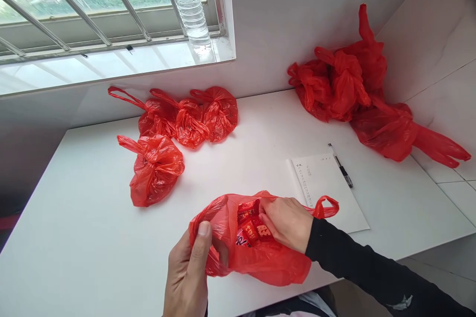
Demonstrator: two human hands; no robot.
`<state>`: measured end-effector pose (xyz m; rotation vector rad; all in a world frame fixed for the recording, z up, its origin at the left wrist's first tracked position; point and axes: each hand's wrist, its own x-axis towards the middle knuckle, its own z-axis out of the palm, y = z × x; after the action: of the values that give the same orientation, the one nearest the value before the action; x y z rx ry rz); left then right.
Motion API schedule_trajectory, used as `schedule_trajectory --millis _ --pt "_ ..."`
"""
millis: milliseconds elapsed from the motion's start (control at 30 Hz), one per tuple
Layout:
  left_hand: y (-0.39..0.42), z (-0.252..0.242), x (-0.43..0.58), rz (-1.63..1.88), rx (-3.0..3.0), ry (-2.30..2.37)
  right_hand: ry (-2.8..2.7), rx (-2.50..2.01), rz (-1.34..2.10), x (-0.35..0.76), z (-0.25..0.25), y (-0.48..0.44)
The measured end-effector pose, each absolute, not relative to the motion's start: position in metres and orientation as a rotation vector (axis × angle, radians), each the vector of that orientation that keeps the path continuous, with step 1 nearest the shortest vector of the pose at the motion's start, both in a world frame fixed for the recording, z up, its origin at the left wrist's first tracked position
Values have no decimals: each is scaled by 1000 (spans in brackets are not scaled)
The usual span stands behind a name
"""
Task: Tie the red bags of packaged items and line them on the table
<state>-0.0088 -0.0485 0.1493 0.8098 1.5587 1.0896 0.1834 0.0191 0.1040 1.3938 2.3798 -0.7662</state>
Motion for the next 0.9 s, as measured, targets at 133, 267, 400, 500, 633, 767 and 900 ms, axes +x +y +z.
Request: schedule_trajectory --millis 133,267,400,500,633,767,900 --pt "-49 147 -10 1082 791 1531 2333 1392 -723 182 106 19" --pt "-47 147 -7 1088 789 1537 2301 1467 -608 184 103 18" --pt "-43 152 -1 1114 822 1572 2309 1501 -564 185 98 19" --pt "-43 154 1 1131 846 1592 2310 1510 -561 185 97 20" --pt "-45 152 -2 1120 845 1565 2307 1497 -567 182 97 19" --pt "-45 148 -4 1109 817 1548 2316 1468 -573 181 96 17" --pt "-45 145 -7 1097 814 1527 2370 1397 -588 184 97 15"
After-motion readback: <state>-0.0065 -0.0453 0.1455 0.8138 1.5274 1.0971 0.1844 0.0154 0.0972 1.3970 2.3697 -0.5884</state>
